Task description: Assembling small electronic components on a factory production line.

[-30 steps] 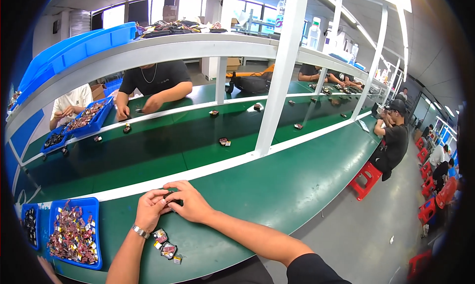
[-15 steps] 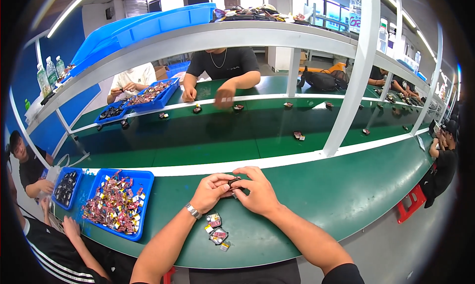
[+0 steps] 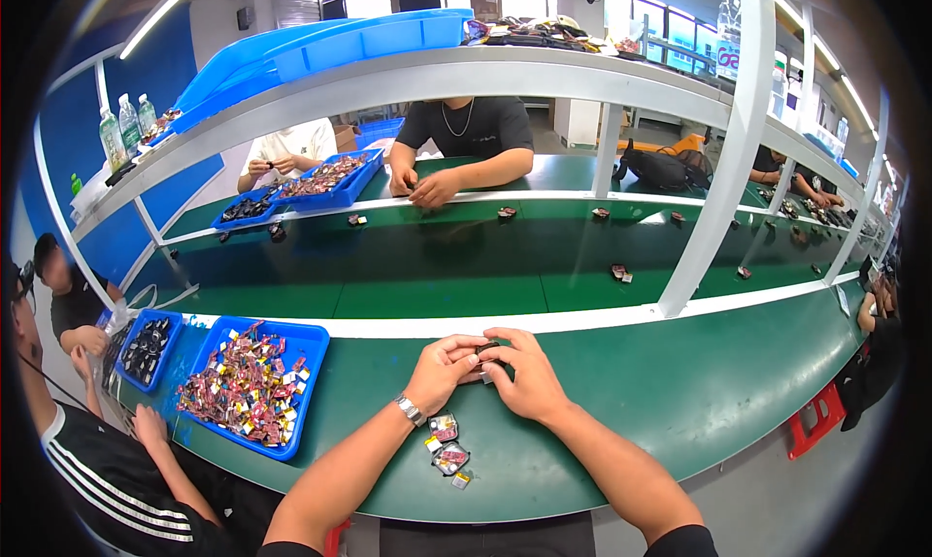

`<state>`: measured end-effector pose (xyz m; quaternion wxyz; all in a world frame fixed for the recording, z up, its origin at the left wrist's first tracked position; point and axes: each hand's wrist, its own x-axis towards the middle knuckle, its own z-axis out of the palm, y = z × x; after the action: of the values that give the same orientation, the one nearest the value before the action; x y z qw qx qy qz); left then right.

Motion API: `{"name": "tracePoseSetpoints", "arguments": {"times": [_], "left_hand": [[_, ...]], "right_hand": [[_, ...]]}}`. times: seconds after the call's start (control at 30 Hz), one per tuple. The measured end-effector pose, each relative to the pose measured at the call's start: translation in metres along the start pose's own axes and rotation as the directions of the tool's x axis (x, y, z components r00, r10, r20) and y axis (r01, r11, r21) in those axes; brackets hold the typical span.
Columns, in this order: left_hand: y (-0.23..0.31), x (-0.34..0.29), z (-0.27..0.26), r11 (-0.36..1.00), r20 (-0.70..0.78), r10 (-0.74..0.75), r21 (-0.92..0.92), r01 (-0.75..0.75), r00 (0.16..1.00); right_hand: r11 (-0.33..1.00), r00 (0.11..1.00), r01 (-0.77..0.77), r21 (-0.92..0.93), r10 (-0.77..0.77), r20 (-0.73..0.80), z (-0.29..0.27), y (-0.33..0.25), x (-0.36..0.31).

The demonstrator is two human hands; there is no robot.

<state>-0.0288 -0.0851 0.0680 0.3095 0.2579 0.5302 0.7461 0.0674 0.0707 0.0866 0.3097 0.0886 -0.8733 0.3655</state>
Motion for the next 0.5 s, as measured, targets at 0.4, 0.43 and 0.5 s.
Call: {"name": "tracePoseSetpoints", "arguments": {"times": [0.4,0.43,0.5], "left_hand": [[0.0036,-0.0006,0.0059,0.998,0.007,-0.044,-0.040,0.044,0.999],[0.0034,-0.0004,0.0053,0.998,0.007,-0.044,-0.046,0.045,0.999],[0.0034,-0.0002,0.0050,0.997,0.013,-0.045,-0.055,0.046,0.999]], "right_hand": [[0.965,0.972,0.206,-0.159,-0.221,-0.084,-0.0027,-0.0006,0.0065],[0.966,0.972,0.205,-0.160,-0.220,-0.083,-0.0024,-0.0009,0.0069],[0.958,0.967,0.219,-0.185,-0.238,-0.090,-0.0026,-0.0016,0.0073]]}}
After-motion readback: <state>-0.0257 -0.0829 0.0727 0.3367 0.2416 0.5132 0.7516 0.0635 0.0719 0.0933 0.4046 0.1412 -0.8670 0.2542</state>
